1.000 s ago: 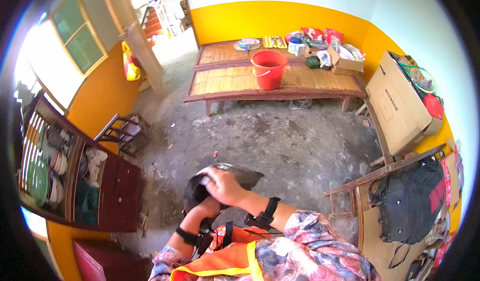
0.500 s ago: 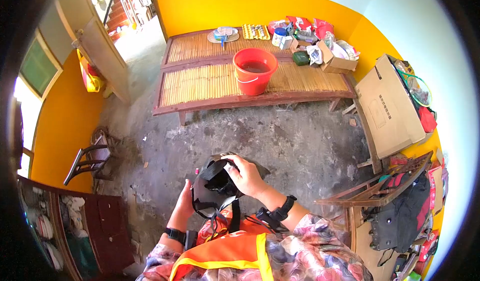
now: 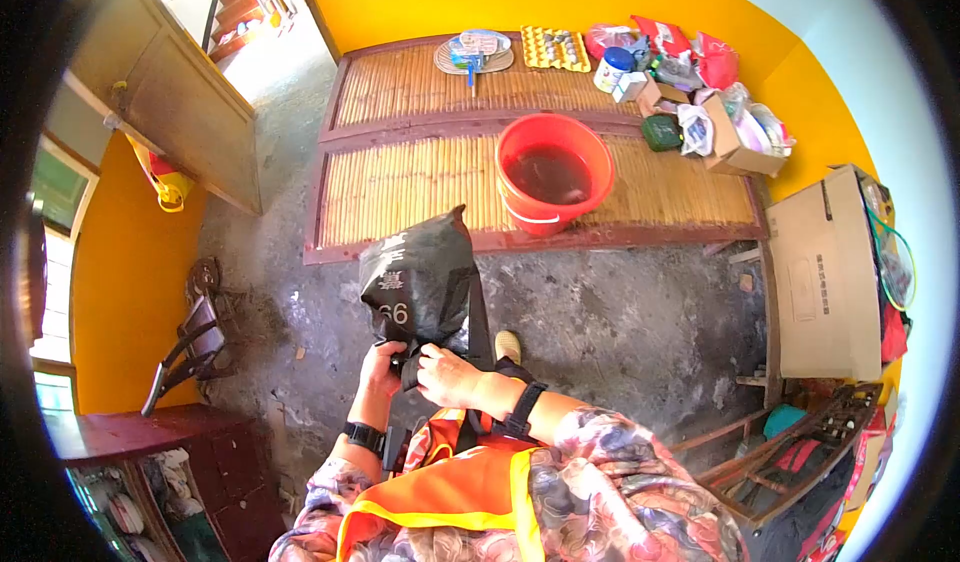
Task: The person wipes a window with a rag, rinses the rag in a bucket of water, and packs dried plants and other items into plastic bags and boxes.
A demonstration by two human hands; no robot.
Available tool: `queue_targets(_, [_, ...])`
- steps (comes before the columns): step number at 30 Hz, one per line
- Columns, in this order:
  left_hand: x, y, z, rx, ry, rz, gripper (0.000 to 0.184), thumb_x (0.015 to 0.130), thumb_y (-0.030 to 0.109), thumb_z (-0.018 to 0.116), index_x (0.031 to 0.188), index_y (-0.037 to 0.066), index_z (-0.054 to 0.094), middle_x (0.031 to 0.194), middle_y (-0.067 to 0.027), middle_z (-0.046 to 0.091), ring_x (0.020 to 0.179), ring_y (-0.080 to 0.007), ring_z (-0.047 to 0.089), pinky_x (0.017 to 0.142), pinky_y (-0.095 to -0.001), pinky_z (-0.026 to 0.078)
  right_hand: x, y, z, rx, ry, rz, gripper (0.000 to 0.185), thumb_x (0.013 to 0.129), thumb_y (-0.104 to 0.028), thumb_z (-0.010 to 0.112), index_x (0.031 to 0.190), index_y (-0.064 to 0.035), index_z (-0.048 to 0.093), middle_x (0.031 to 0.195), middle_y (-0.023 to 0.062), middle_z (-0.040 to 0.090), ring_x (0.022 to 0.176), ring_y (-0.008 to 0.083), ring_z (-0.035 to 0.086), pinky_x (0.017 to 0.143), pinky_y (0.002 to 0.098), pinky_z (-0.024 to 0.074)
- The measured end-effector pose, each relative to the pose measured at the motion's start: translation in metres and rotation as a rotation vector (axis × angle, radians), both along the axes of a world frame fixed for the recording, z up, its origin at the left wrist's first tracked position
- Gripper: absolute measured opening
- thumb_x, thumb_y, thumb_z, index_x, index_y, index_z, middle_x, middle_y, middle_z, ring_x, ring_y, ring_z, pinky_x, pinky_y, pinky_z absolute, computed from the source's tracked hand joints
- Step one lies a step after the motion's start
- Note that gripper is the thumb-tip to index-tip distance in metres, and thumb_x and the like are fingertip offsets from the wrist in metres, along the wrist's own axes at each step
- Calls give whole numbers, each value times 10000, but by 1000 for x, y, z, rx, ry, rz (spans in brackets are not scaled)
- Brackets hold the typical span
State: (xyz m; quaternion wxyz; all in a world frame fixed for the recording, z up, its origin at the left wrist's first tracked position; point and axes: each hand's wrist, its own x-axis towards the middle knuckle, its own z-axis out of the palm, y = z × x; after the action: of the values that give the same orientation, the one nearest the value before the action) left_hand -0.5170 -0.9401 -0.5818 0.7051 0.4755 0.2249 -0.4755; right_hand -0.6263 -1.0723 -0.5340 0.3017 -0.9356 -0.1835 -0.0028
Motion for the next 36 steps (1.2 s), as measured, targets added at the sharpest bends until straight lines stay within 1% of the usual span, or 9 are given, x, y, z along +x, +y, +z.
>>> queue_targets(4, [71,-43,4,75,-185,31,346,654,-69,475,988,11,523,859,-114,589,736,-269,594,677,-380,513,43,-65,37,413,215,-85,367,786,-228,569,1052,23,539,1108,196,525,1113,322,437,931,391,364])
queue_targets(7, [141,-60,-25,86,-239,-63,414,628,-107,459,1021,14,510,920,-124,596,788,-276,603,716,-398,507,79,-135,59,529,313,-361,343,781,-206,580,1057,-5,547,999,180,580,947,313,549,842,361,427])
queue_targets(15, [320,-128,-132,393,-603,-547,538,636,20,592,1160,51,475,977,-107,582,861,-243,558,766,-356,442,105,-304,-55,1017,716,-1213,597,827,-148,554,1348,-174,264,1271,236,368,1087,237,450,798,355,445])
queue_targets(21, [346,-182,-126,1353,-1220,-770,663,694,257,619,1278,102,347,1153,-181,469,1091,-333,412,894,-463,358,115,-374,-130,18,931,-1126,749,720,-163,641,1350,-140,237,1344,208,286,1241,332,296,1013,398,278])
queue_targets(23, [333,-209,-111,925,-1198,-611,501,722,166,570,1197,80,438,1055,-174,535,978,-315,507,854,-393,400,102,-397,-178,-82,1001,-1122,768,691,-175,635,1347,-148,236,1397,156,197,1283,413,120,1021,461,251])
queue_targets(25, [290,-255,-68,624,-1150,-593,396,766,74,523,1157,67,466,918,-92,578,816,-164,562,716,-295,464,99,-400,-194,-194,1091,-1167,666,727,-201,591,1315,-112,291,1343,168,307,1241,379,274,998,439,304])
queue_targets(29, [194,-340,-31,-91,-750,-893,547,715,-13,549,1233,78,401,1041,-110,528,935,-172,547,772,-296,470,106,-419,-235,-73,1130,-1027,354,800,-213,500,1122,-66,500,1091,181,539,1030,301,520,887,394,407])
queue_targets(31, [166,-376,-32,-48,-915,-1095,737,681,39,620,1325,108,268,1172,-166,446,1097,-258,468,855,-353,439,117,-427,-197,13,1018,-1032,280,820,-202,474,1039,-49,560,992,177,593,945,268,579,836,372,440])
queue_targets(36, [135,-441,-67,364,-764,-1254,1075,575,131,754,1377,167,40,1342,-183,289,1268,-359,230,997,-451,290,89,-424,-80,1287,487,-1271,254,854,-150,443,964,35,576,949,159,604,885,227,577,780,291,440])
